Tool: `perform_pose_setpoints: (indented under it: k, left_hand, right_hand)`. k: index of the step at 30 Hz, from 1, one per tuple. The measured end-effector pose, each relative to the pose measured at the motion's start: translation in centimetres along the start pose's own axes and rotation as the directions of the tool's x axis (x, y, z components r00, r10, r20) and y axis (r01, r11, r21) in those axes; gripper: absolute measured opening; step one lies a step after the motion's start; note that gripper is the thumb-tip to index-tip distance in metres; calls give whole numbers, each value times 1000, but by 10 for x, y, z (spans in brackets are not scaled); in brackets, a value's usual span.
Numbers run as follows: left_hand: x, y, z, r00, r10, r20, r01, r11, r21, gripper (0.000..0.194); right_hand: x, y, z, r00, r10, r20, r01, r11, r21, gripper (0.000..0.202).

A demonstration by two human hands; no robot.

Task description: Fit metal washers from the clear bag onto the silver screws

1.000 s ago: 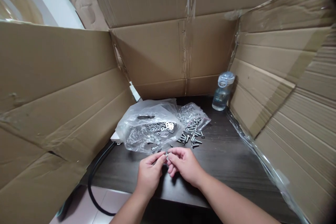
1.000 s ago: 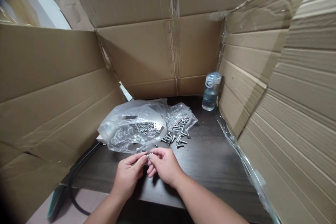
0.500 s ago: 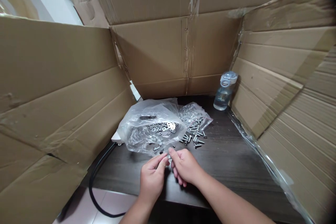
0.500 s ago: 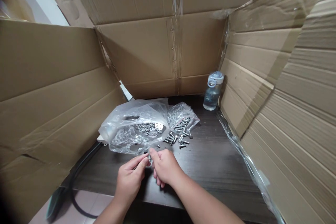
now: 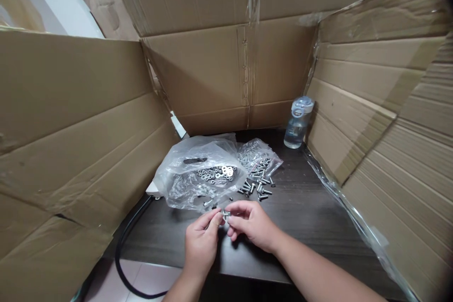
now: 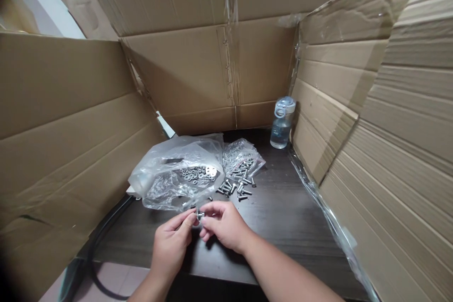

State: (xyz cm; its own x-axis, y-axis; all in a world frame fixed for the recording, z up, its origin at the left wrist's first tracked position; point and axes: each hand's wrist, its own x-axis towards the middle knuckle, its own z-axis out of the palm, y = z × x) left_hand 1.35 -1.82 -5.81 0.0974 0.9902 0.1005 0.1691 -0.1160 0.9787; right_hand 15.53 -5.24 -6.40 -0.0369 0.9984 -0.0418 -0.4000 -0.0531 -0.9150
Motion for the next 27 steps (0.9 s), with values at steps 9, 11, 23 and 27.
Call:
perform_pose_setpoints:
  k: [9,11,23,27]
  left_hand:
    - [3,7,0,964,-61,259,52,998,40,31]
    - [3,7,0,958,-64,279,55,998,42,29]
    - [5,-3,-2,969,-142,201,160,984,-75,37]
    - [4,-1,-2,973,-104,205,113,993,-33,35]
  right_hand:
    - [9,6,1,986,155,-62,-165,956,-241,56]
    - [11,6,2,980,183,-82,-198,946,-256,61]
    - [-3,-1,-2,998,19,-68,-14,997,71,52]
    - [-1,2,-3,999,31,-41,-35,996,-87,40]
